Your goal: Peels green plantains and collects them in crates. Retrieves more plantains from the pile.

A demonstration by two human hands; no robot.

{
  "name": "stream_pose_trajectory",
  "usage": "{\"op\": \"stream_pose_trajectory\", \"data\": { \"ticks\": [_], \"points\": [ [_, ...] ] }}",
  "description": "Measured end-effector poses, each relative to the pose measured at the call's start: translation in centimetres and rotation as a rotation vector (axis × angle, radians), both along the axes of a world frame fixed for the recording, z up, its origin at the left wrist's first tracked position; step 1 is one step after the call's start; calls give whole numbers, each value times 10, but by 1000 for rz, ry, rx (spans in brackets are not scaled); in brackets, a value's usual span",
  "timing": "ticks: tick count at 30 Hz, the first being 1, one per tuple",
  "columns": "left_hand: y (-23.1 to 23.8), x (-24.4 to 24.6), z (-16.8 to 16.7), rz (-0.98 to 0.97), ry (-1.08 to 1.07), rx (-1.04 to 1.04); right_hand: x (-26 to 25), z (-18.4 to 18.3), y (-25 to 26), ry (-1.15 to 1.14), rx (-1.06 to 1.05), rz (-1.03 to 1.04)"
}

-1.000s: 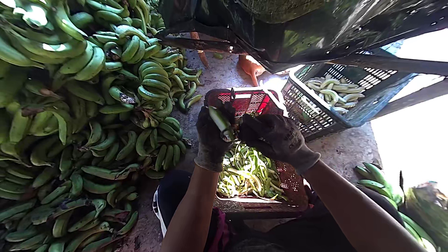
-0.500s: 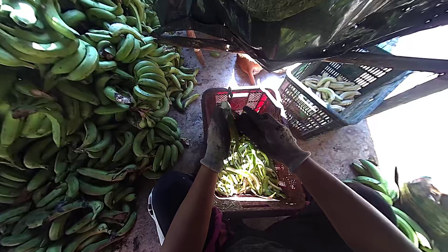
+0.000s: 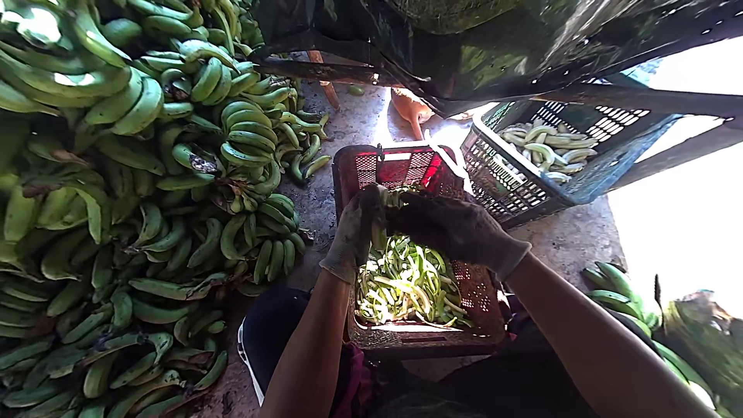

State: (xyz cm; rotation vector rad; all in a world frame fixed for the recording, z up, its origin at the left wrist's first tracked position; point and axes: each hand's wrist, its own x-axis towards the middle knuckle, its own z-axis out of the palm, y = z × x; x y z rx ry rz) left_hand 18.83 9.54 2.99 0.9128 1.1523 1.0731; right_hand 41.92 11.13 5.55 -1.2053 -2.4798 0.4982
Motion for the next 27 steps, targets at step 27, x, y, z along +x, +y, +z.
{"op": "stream_pose_trajectory", "data": {
  "ticks": [27],
  "points": [
    [-13, 0, 15, -39, -45, 158, 3, 9, -5, 25, 53, 27]
  ]
}}
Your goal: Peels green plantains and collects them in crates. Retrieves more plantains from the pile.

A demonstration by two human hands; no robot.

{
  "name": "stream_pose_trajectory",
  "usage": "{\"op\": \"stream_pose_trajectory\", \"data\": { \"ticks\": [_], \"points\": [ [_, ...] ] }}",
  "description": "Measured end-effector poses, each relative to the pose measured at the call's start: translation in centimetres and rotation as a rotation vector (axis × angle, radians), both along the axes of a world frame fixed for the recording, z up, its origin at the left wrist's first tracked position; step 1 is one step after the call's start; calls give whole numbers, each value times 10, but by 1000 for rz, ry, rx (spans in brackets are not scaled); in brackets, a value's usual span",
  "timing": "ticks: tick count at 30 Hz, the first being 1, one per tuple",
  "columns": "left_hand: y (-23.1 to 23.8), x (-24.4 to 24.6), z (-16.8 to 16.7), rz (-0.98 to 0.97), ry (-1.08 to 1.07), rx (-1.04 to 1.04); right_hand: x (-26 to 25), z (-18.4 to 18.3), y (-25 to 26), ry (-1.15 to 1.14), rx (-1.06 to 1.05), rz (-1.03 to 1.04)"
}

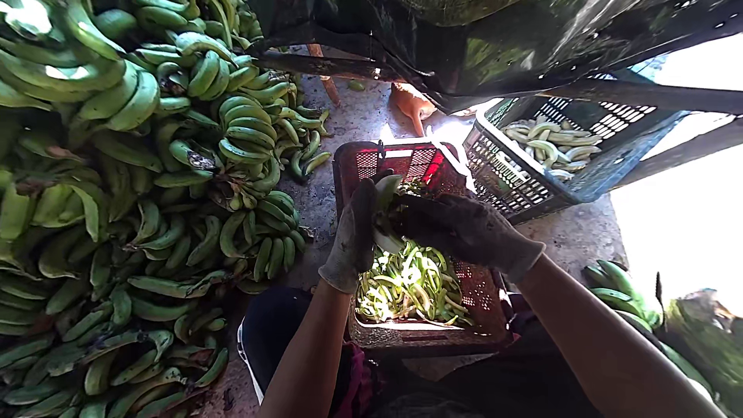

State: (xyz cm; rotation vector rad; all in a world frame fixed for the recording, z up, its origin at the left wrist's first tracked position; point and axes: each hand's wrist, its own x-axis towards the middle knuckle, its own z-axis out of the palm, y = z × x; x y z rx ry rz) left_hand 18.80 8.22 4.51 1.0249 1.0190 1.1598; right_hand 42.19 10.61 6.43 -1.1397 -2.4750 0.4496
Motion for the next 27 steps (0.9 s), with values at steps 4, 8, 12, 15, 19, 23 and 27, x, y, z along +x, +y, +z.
{"op": "stream_pose_trajectory", "data": {
  "ticks": [4, 8, 12, 15, 19, 23, 27],
  "points": [
    [-5, 5, 10, -27, 81, 44, 2, 9, 20, -7, -84, -305],
    [5, -4, 1, 25, 8, -1, 25, 15, 26, 241, -195, -233],
    [10, -5, -6, 146, -18, -38, 10, 13, 4, 150, -313, 49],
    [1, 5, 1, 95, 107, 7, 1, 3, 4, 0, -184, -29],
    [-4, 6, 9, 86, 174, 49, 19, 2, 38, 50, -90, -342],
    [10, 4, -7, 208, 390, 67, 28, 1, 42, 463, -250, -367],
    [17, 14, -28, 185, 479, -7, -17, 0, 7, 393, -461, -374]
  ]
}}
